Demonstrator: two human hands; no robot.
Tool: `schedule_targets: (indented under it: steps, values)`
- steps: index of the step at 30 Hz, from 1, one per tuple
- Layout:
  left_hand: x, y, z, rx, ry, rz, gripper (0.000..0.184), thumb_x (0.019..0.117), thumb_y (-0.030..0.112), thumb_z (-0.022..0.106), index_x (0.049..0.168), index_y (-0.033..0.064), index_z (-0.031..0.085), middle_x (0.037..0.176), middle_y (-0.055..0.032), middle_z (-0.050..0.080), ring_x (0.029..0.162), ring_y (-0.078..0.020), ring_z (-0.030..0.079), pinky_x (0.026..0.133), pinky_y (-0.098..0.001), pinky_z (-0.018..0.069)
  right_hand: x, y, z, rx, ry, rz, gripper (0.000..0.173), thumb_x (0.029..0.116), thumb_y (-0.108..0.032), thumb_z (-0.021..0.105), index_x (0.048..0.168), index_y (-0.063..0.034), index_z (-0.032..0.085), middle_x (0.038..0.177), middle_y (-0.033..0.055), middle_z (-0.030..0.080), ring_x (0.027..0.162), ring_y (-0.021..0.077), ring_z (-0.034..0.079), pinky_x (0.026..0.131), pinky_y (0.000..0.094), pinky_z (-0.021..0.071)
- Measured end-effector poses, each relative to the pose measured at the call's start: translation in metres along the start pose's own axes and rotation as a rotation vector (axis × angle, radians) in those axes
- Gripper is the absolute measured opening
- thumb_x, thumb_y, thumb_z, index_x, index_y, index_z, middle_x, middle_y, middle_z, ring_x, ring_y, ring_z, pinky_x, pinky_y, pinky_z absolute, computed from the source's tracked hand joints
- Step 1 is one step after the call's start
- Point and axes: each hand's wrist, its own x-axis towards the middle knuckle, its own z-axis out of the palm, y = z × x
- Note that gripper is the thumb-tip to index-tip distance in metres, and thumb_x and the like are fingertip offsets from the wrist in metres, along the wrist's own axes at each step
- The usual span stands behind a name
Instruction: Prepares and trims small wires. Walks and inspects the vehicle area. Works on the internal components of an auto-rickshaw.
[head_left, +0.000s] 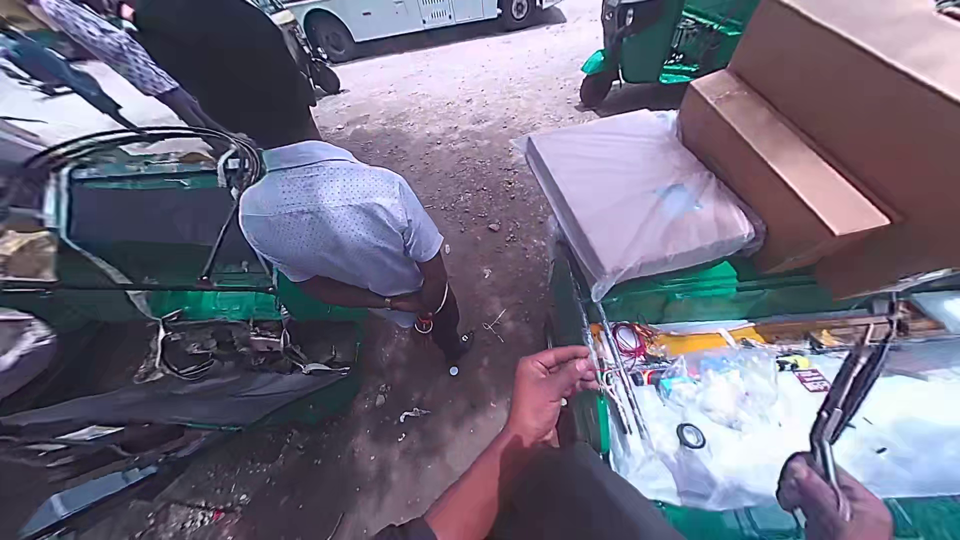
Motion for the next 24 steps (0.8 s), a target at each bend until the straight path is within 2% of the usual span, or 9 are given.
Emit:
schedule_targets:
  steps: [1,2,3,5,7,9,11,14,24]
  values:
    - [-0.001,-0.002,0.001,0.025,0.005,-0.008,0.023,0.0961,-0.003,0.065,0.117,-0.0092,0.07,0.097,-0.0183,0.075,0.082,-0.0224,0.074,0.079,-0.0377,0.0642,-0.008,-0.027,0.012,-0.214,0.071,-0.081,0.037,0.072,-0.046,0.085,0.085,-0.0197,0.061,0.063,-0.0123,0.055,0.048,0.0007,0.051,0.045,0.0199,0.046]
    - [0.004,-0.002,0.002,0.052,0.009,0.012,0.022,0.0956,-0.003,0.066,0.116,-0.0097,0.07,0.097,-0.0186,0.075,0.082,-0.0231,0.075,0.079,-0.038,0.0649,-0.007,-0.049,0.028,-0.415,0.118,-0.174,0.055,0.0628,-0.058,0.087,0.088,-0.017,0.06,0.068,-0.0129,0.052,0.054,-0.0029,0.048,0.049,0.0168,0.0416]
    - [0.009,-0.001,0.004,0.073,0.008,0.049,0.021,0.095,-0.004,0.066,0.115,-0.0101,0.07,0.096,-0.019,0.075,0.081,-0.0241,0.075,0.079,-0.0389,0.0653,-0.003,-0.069,0.043,-0.585,0.143,-0.282,0.07,0.0595,-0.071,0.084,0.091,-0.0121,0.062,0.074,-0.0095,0.054,0.061,-0.0027,0.048,0.054,0.0179,0.041]
    - [0.011,0.004,0.001,0.098,0.005,0.122,0.021,0.0945,-0.005,0.066,0.114,-0.0106,0.071,0.096,-0.0193,0.075,0.081,-0.0251,0.075,0.079,-0.0404,0.0656,-0.001,-0.098,0.078,-0.752,0.12,-0.498,0.082,0.0627,-0.082,0.078,0.092,-0.0067,0.063,0.082,0.0001,0.057,0.072,0.0044,0.051,0.062,0.0234,0.0433]
    - [0.007,0.007,-0.002,0.11,-0.004,0.176,0.02,0.0938,-0.005,0.067,0.113,-0.0107,0.071,0.095,-0.0199,0.075,0.081,-0.0257,0.076,0.079,-0.0413,0.0656,-0.007,-0.114,0.107,-0.822,0.093,-0.658,0.083,0.067,-0.082,0.075,0.094,-0.0043,0.064,0.085,0.0078,0.06,0.077,0.0143,0.057,0.065,0.0298,0.0478]
    - [0.005,0.008,-0.003,0.1,-0.011,0.207,0.019,0.0932,-0.006,0.067,0.111,-0.0107,0.072,0.094,-0.0207,0.075,0.081,-0.0263,0.076,0.08,-0.0416,0.0653,-0.014,-0.118,0.125,-0.886,0.09,-0.752,0.083,0.0686,-0.082,0.074,0.094,-0.0035,0.063,0.088,0.0139,0.063,0.08,0.0255,0.061,0.069,0.04,0.0516]
    - [0.005,0.008,-0.005,0.076,0.0,0.231,0.019,0.0916,-0.007,0.067,0.109,-0.0103,0.072,0.093,-0.0201,0.076,0.081,-0.0252,0.076,0.079,-0.041,0.0652,-0.02,-0.115,0.137,-0.945,0.099,-0.806,0.083,0.0685,-0.083,0.072,0.094,-0.0043,0.063,0.092,0.0166,0.065,0.086,0.0306,0.064,0.076,0.0449,0.0537]
    - [0.003,0.01,-0.009,0.082,0.009,0.242,0.017,0.0928,-0.008,0.066,0.109,-0.0098,0.072,0.092,-0.019,0.075,0.079,-0.0222,0.075,0.077,-0.0372,0.0644,-0.031,-0.105,0.153,-0.996,0.11,-0.84,0.082,0.0689,-0.083,0.072,0.095,-0.0064,0.064,0.095,0.0165,0.066,0.092,0.031,0.066,0.084,0.0452,0.0536]
    - [-0.007,0.014,-0.019,-0.034,-0.063,0.171,0.019,0.09,-0.006,0.067,0.108,-0.0064,0.074,0.099,-0.021,0.074,0.082,-0.0246,0.074,0.077,-0.0397,0.064,-0.038,-0.099,0.168,-1.04,0.151,-0.857,0.08,0.0702,-0.08,0.074,0.096,-0.0058,0.064,0.094,0.0149,0.066,0.092,0.0307,0.065,0.085,0.0464,0.053]
